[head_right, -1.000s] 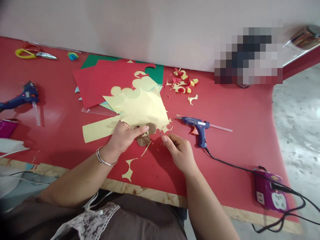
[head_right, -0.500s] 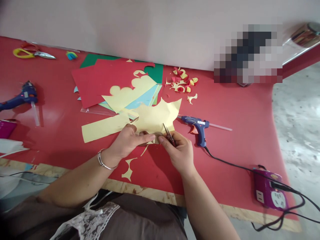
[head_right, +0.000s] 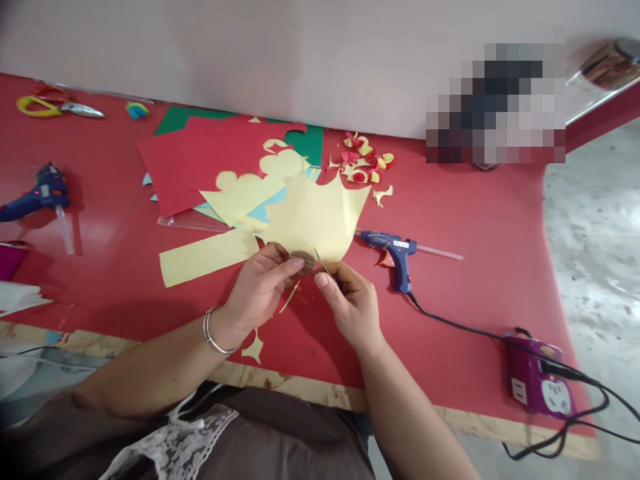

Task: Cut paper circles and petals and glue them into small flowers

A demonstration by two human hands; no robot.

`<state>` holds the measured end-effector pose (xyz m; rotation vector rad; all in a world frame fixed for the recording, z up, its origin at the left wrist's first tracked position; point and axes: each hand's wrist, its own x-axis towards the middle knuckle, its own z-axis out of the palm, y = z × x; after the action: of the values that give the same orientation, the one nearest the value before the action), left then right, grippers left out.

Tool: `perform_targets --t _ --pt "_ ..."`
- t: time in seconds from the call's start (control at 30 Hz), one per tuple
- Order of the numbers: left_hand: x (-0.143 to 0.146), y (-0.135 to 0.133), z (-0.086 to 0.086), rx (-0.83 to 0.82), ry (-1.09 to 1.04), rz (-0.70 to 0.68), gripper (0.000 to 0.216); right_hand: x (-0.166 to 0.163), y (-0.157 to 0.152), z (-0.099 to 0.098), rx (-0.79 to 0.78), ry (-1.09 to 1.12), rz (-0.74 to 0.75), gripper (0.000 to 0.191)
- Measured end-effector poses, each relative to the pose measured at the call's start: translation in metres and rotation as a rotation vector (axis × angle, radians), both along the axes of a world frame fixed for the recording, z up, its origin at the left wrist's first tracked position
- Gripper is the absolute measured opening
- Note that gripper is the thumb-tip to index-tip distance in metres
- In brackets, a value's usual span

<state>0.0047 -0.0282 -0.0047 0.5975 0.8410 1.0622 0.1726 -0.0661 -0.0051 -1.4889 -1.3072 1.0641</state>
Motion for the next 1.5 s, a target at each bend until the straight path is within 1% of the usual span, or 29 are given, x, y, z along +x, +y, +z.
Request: perform_targets --t 0.1,0.27,0.33,0.5,0.63,0.9,1.1,1.4,1.5 --pt "-0.0039 0.0018 0.0024 0.021 0.054 0.063 0.039 0.0022 0.0005 -0.0003 -0.042 -0.006 0.034 0.065" --pt "-0.0057 0.0018 0.0007 0.076 0.099 0.092 0.043 0.0024 0.0027 0.002 -0.082 -0.035 0.08 0.068" --pt "-0.0051 0.0018 0.0005 0.073 0.096 0.076 0.043 0.0022 0.0035 0.0031 -0.092 -0.023 0.094 0.068" --pt "-0.0019 0.0004 -0.0006 0.066 0.078 -0.015 0.041 0.0026 0.0044 0.0044 -0.099 0.003 0.092 0.065" --pt "-0.0004 -0.0007 -0.0022 0.061 0.071 -0.045 0.042 0.0028 0.0045 0.0053 -0.111 0.059 0.089 0.064" --pt "-0.0033 0.0008 0.0022 0.059 0.083 -0.122 0.034 0.0047 0.0041 0.0032 -0.171 0.147 0.084 0.061" --pt "-0.0039 0.0 0.0007 0.06 0.114 -0.121 0.037 0.0058 0.0034 0.0011 -0.193 0.191 0.096 0.063" --pt "-0.006 -0.0008 0.0008 0.105 0.171 -0.14 0.04 0.0098 0.0047 0.0021 -0.16 0.151 0.109 0.063" --pt "-0.0062 -0.001 0.0011 0.121 0.189 -0.103 0.039 0.0102 0.0047 0.0025 -0.165 0.131 0.11 0.063"
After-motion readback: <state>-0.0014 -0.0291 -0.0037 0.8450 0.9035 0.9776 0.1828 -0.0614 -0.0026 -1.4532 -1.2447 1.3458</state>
